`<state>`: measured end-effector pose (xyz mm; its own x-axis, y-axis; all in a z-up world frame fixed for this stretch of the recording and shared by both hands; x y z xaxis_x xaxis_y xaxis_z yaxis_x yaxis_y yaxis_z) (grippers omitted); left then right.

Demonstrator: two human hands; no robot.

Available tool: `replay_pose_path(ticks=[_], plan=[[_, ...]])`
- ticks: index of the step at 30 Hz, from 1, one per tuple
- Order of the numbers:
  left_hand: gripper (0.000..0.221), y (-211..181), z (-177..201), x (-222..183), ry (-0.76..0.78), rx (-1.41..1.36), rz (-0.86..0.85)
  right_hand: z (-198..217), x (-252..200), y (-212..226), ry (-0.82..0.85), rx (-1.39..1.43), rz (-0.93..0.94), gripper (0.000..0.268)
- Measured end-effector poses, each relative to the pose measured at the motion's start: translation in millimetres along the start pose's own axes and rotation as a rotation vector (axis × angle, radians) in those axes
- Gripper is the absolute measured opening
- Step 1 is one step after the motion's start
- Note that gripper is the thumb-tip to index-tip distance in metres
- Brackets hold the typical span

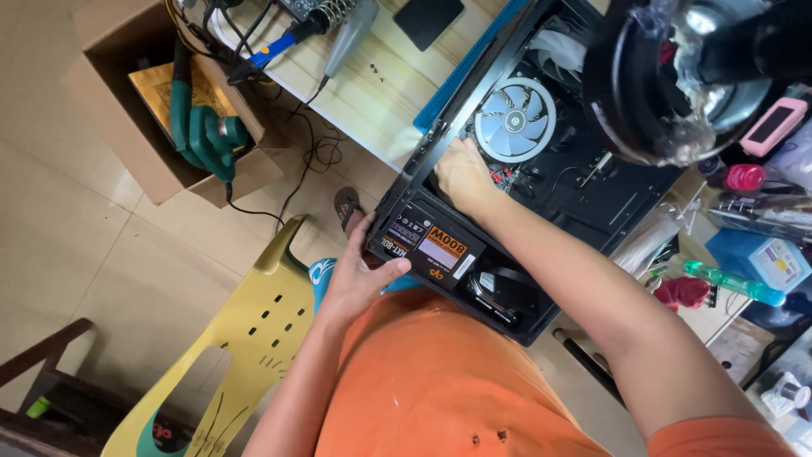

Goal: Repairing a computer by connecting internal cables and securing components with a screwdriver

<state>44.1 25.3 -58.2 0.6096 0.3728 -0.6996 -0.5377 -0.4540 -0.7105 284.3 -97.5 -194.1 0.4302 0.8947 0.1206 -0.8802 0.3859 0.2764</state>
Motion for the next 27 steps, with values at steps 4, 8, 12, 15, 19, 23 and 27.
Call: replay_pose_path(ticks=[4, 8, 12, 15, 19, 23, 27], plan=[[0.118, 12, 2, 7, 0.02, 0.028, -0.008, -31, -2, -13, -0.024, 0.07, -0.019, 0.023], [0.116, 5, -6, 2, 0.005, 0.039, -0.037, 67, 14, 21, 0.018, 0.141, -0.008, 0.007], [0.107, -11, -10, -11, -0.022, 0.166, -0.047, 138, -5, 27, 0.085, 0.294, -0.134, 0.02], [0.102, -30, -8, -19, -0.033, 0.342, -0.051, 238, -18, 20, -0.17, 0.258, -0.243, 0.018], [0.096, -49, -24, -21, -0.067, 0.336, -0.036, 273, -82, -72, -0.672, -0.152, -0.113, 0.038], [0.092, -41, -23, -25, -0.208, 0.531, 0.074, 306, -104, -130, -0.521, -0.248, -0.286, 0.05], [0.095, -87, -61, -62, -0.445, 1.045, -0.584, 308, -113, -148, -0.525, -0.196, -0.36, 0.066]])
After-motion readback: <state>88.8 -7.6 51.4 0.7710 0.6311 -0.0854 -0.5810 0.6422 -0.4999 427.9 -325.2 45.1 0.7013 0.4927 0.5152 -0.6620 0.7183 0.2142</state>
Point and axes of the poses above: each hand's wrist, its own x-axis towards the middle knuckle, its own z-axis out of the back of the hand, y = z × x, the point moved 7 cm from there along x, towards the middle knuckle, and after that the axes turned 8 degrees about -y, right-handed, at the moved point
